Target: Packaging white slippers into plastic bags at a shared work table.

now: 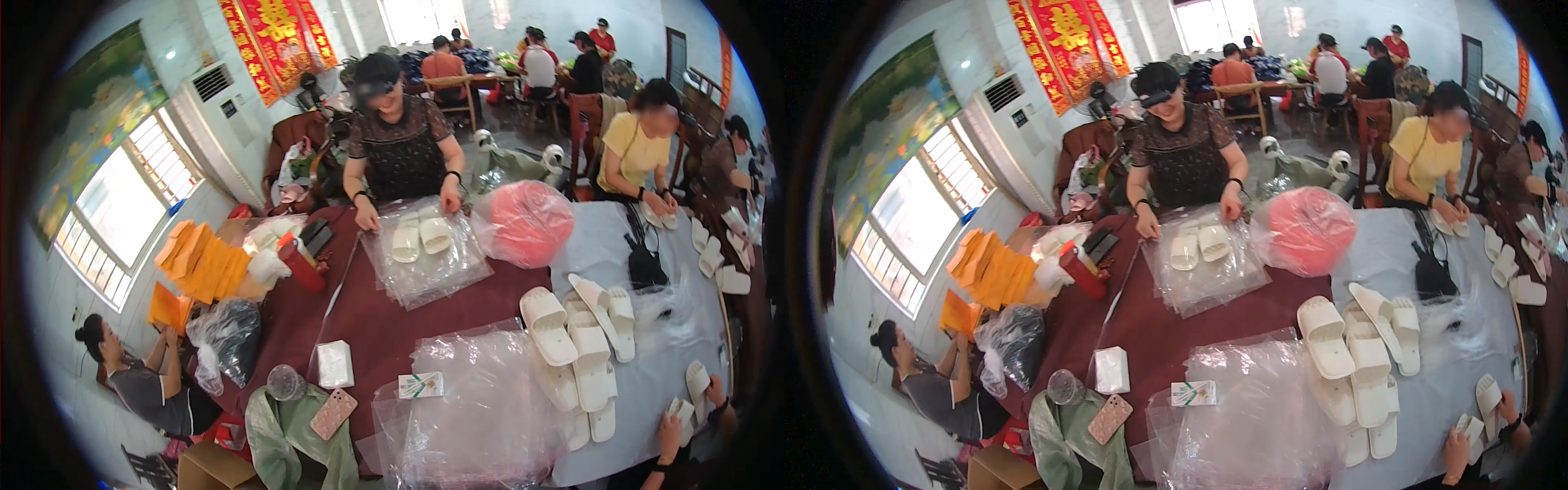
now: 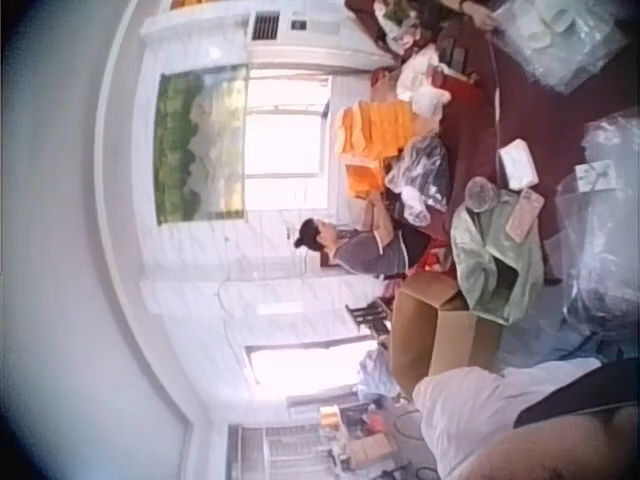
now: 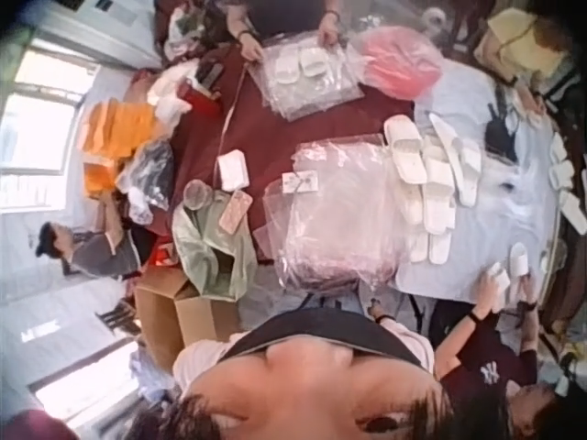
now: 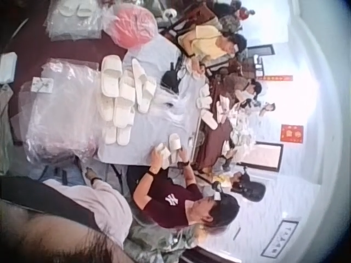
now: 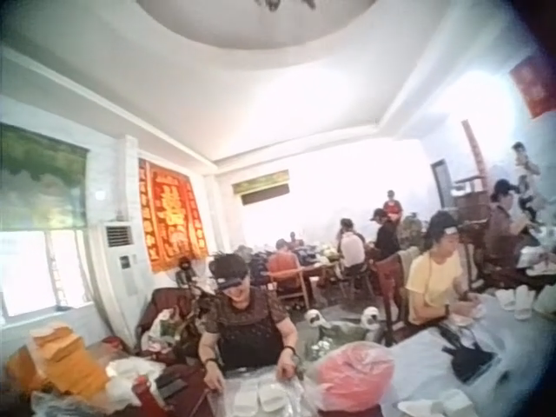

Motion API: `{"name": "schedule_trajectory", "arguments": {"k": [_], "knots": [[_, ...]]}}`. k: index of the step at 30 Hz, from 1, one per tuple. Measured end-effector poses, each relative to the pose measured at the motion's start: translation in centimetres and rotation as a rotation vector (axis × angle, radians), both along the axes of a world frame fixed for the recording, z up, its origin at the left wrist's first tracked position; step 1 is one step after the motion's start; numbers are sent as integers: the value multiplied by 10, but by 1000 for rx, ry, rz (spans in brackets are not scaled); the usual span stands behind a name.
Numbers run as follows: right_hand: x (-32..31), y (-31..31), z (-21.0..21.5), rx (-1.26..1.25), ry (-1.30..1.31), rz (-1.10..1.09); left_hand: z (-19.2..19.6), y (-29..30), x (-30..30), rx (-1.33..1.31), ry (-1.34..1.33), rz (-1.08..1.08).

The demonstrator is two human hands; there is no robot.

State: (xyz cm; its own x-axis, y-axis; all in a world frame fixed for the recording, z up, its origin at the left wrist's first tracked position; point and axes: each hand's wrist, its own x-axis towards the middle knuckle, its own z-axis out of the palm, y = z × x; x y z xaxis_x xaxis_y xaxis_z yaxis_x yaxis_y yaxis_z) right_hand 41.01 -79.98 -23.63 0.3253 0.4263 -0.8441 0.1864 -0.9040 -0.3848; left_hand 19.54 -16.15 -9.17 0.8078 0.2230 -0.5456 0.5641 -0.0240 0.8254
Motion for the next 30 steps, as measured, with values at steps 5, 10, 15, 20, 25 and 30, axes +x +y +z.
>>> {"name": "schedule_trajectory", "arguments": {"k": [5, 10, 15, 20, 25, 30], "knots": [[16, 15, -1, 106, -54, 68, 29, 44, 12, 2, -69, 5], [15, 30, -1, 178, -104, 77, 54, 90, 53, -30, -125, -53], [7, 30, 10, 217, -134, 98, 80, 115, 88, -95, -158, -98], [5, 37, 50, 241, -148, 154, 105, 126, 104, -175, -178, -107], [34, 47, 65, 182, -126, 329, 71, 50, 51, -431, -154, -20], [57, 65, 101, 294, -198, 350, 39, -247, -153, -845, -64, 476]]}}
